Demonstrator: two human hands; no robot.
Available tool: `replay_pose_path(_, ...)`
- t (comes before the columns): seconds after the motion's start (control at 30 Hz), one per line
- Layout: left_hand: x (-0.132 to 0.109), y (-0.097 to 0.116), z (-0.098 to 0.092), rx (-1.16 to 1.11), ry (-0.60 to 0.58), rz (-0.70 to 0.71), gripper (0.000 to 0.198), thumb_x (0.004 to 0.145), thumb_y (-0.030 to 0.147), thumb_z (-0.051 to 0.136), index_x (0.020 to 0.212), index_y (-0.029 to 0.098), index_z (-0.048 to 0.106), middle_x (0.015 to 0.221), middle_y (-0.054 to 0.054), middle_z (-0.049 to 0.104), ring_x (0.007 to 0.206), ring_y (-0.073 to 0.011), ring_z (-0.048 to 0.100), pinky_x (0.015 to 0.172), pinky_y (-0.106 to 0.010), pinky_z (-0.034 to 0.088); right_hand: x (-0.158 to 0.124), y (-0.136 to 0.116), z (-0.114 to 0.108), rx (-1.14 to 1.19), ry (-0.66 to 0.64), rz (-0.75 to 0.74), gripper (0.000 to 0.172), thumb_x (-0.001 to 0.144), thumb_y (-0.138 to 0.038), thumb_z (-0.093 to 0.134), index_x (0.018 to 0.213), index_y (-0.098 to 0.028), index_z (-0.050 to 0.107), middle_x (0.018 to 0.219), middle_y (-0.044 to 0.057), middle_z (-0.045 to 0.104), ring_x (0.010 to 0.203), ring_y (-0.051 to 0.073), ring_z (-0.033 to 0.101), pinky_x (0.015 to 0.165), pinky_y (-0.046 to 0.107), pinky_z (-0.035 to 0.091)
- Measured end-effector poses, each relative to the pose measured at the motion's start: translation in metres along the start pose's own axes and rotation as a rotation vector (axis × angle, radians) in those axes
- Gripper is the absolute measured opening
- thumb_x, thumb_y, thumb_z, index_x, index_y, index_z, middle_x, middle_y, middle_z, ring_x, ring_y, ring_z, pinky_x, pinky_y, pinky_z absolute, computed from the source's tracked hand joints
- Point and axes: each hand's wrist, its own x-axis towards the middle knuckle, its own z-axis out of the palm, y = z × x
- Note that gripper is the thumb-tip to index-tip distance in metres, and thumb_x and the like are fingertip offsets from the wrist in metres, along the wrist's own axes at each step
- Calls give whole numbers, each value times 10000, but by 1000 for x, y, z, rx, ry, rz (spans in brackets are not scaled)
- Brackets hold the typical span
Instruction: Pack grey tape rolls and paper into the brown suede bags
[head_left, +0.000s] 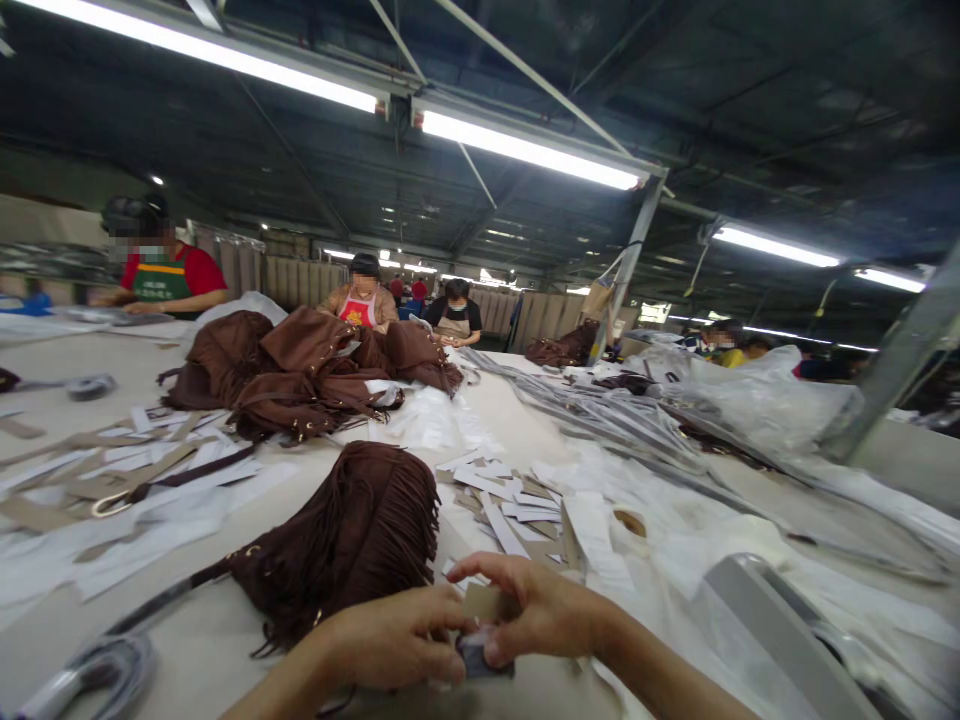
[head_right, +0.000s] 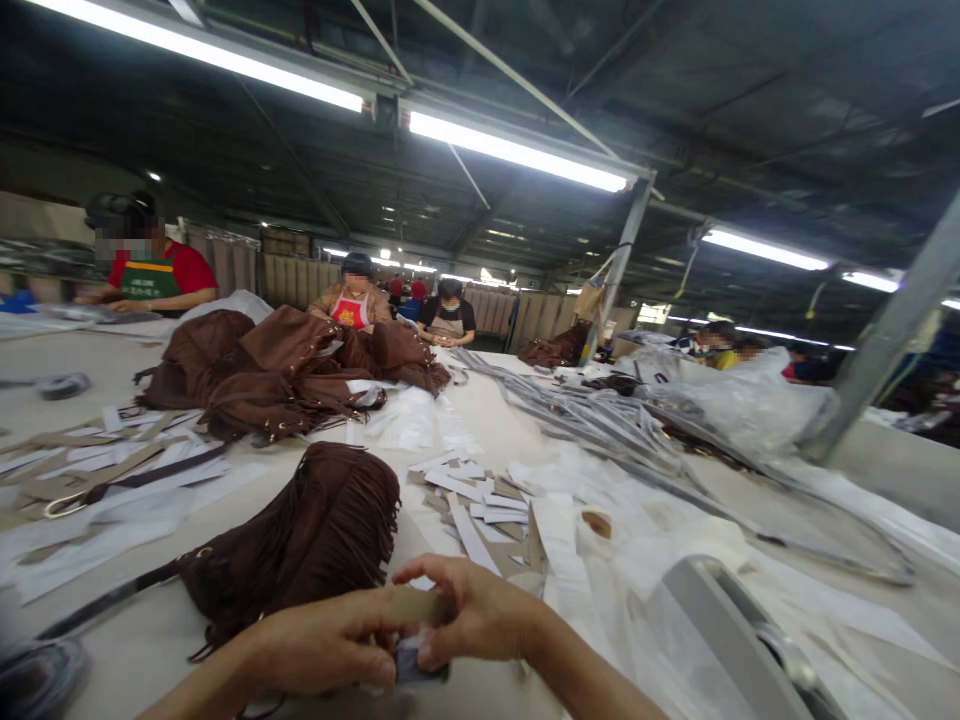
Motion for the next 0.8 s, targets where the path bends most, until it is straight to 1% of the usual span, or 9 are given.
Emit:
replay_pose_path(0.13,5,-8,14,21,16,15,323,654,129,508,923,221,662,835,5,572,738,-160,494,642,-232,391,-3,4,-3,-19,49,4,737,511,-274,849,1158,-173,511,681,-72,561,576,71,462,534,171,364)
replay_pose_path(0.27,6,-3,20,-185,86,-136,258,670,191,497,888,183,636,669,27,513,569,-108,397,520,-201,300,1,-5,-4,-144,115,-47,542,587,-255,790,1064,-164,549,637,-74,551,536,66,442,506,169,353)
replay_pose_path(0.4,11,-8,20,-248,197,-197,264,711,359,545,882,170,617,555,51,465,468,-83,297,456,-208,187,2,-16,-3,-235,166,-58,507,602,-276,763,1046,-186,535,664,-61,559,561,98,478,531,203,378)
replay_pose_path(0.47,17,-19,20,-308,275,-153,313,684,442,590,824,162,592,525,58,444,456,-78,308,446,-207,183,-5,-23,0,-428,337,-113,472,657,-285,727,1076,-207,526,778,-25,597,687,140,530,618,237,402)
replay_pose_path(0.53,24,-34,19,-419,348,-123,386,661,531,625,784,175,543,508,65,437,445,-76,328,434,-199,176,-19,-27,7,-560,596,-160,252,787,-353,617,983,-215,539,814,-3,594,747,154,533,658,254,398)
replay_pose_path(0.57,27,-41,18,-476,378,-115,418,651,565,642,770,184,518,507,68,437,440,-73,335,425,-195,168,-26,-27,13,-542,670,-156,206,846,-415,535,886,-213,534,763,-4,577,702,148,526,630,252,394)
replay_pose_path(0.63,31,-49,16,-567,423,-101,456,635,591,676,753,193,489,509,75,431,433,-66,335,411,-187,157,-38,-16,25,-353,621,-70,384,888,-554,386,736,-215,481,606,-25,508,527,121,464,504,238,349)
replay_pose_path(0.7,33,-51,15,-610,436,-79,471,620,588,707,742,188,492,512,77,427,430,-60,327,403,-184,165,-43,4,38,-129,462,38,493,813,-688,395,707,-214,474,533,-40,475,427,96,392,424,227,273)
replay_pose_path(0.8,32,-43,16,-634,452,-65,494,583,589,735,727,176,505,509,72,435,430,-56,317,395,-186,180,-38,40,52,8,517,81,566,710,-762,442,700,-198,489,507,-37,489,424,77,369,419,212,235)
